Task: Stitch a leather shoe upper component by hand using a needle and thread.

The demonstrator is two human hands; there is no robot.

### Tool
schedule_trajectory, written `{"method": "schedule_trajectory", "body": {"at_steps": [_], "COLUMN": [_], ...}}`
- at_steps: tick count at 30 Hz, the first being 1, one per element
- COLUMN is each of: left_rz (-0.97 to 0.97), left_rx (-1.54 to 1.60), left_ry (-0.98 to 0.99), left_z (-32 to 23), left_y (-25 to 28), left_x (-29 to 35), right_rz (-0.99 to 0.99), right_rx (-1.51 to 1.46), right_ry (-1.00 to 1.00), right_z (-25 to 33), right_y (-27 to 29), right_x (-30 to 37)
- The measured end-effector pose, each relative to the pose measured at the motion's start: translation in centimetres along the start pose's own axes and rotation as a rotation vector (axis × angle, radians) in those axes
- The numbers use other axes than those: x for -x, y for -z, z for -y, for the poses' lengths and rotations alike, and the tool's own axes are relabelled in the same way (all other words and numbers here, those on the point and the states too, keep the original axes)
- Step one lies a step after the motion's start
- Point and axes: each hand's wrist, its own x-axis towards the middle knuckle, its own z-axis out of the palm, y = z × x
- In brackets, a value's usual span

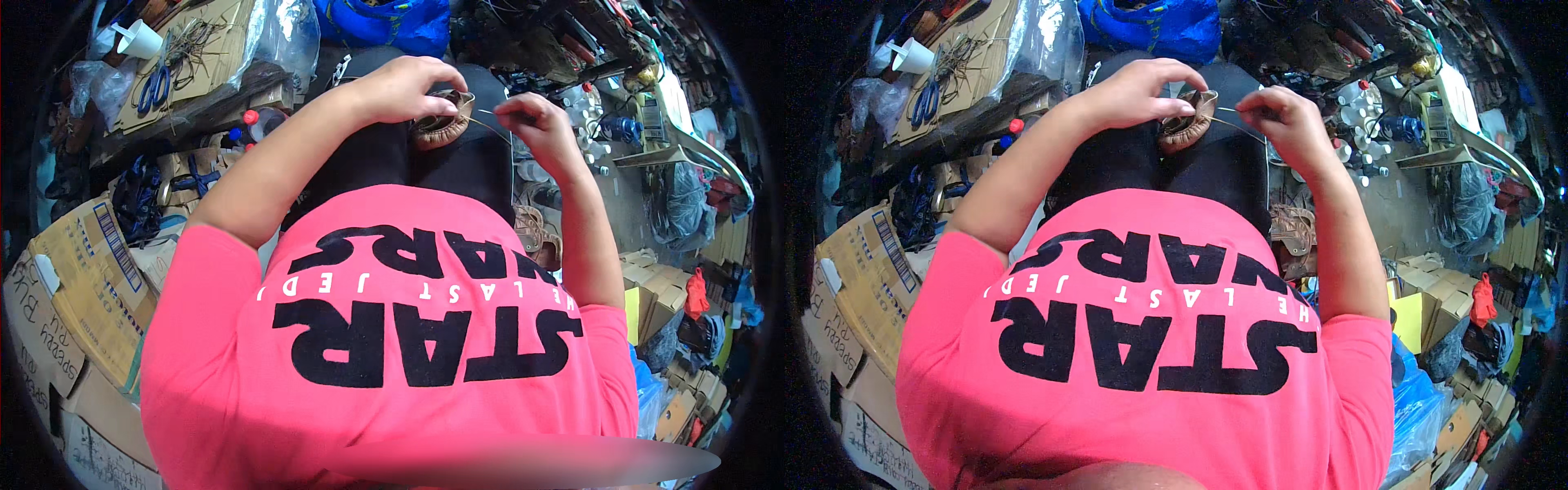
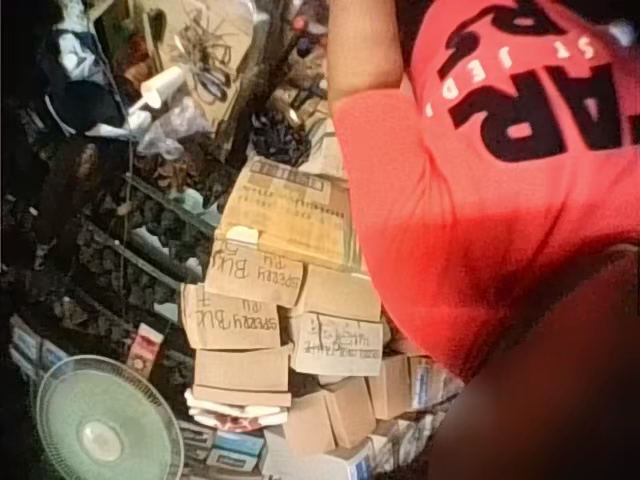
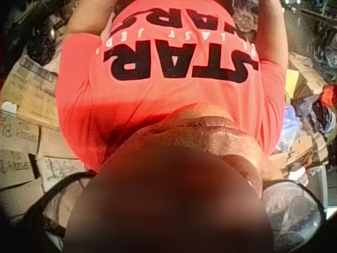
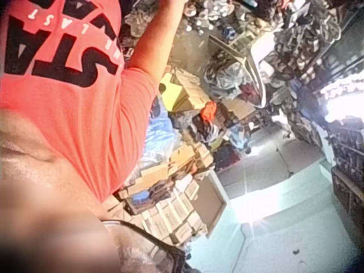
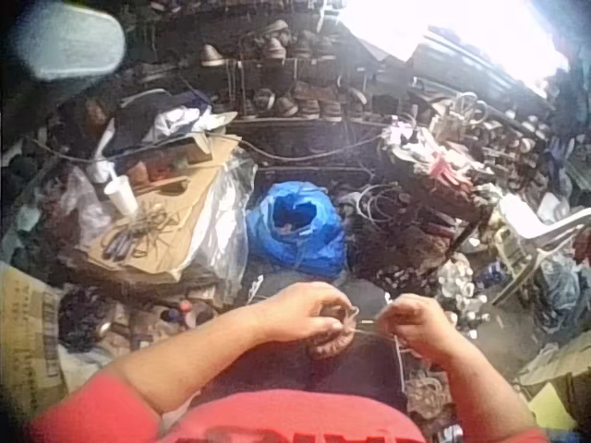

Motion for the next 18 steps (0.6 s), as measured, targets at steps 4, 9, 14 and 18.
{"method": "schedule_trajectory", "body": {"at_steps": [4, 9, 14, 18], "left_rz": [0.187, 0.285, 0.271, 0.371], "left_rx": [0.019, 0.033, 0.152, 0.467], "left_ry": [0.098, 0.084, 0.046, 0.275], "left_z": [0.8, 1.6, 1.9, 2.4], "left_y": [-0.4, -0.7, -1.2, -1.4], "left_x": [-2.0, -2.6, -2.7, -2.3], "right_rz": [0.061, 0.100, 0.164, 0.111], "right_rx": [0.100, 0.136, 0.154, -0.027], "right_ry": [0.053, 0.126, 0.100, 0.111], "right_z": [1.2, 1.0, 0.6, -0.1], "right_y": [-0.9, -0.8, -1.0, -2.4], "right_x": [-1.4, -2.0, -2.0, -1.2]}}
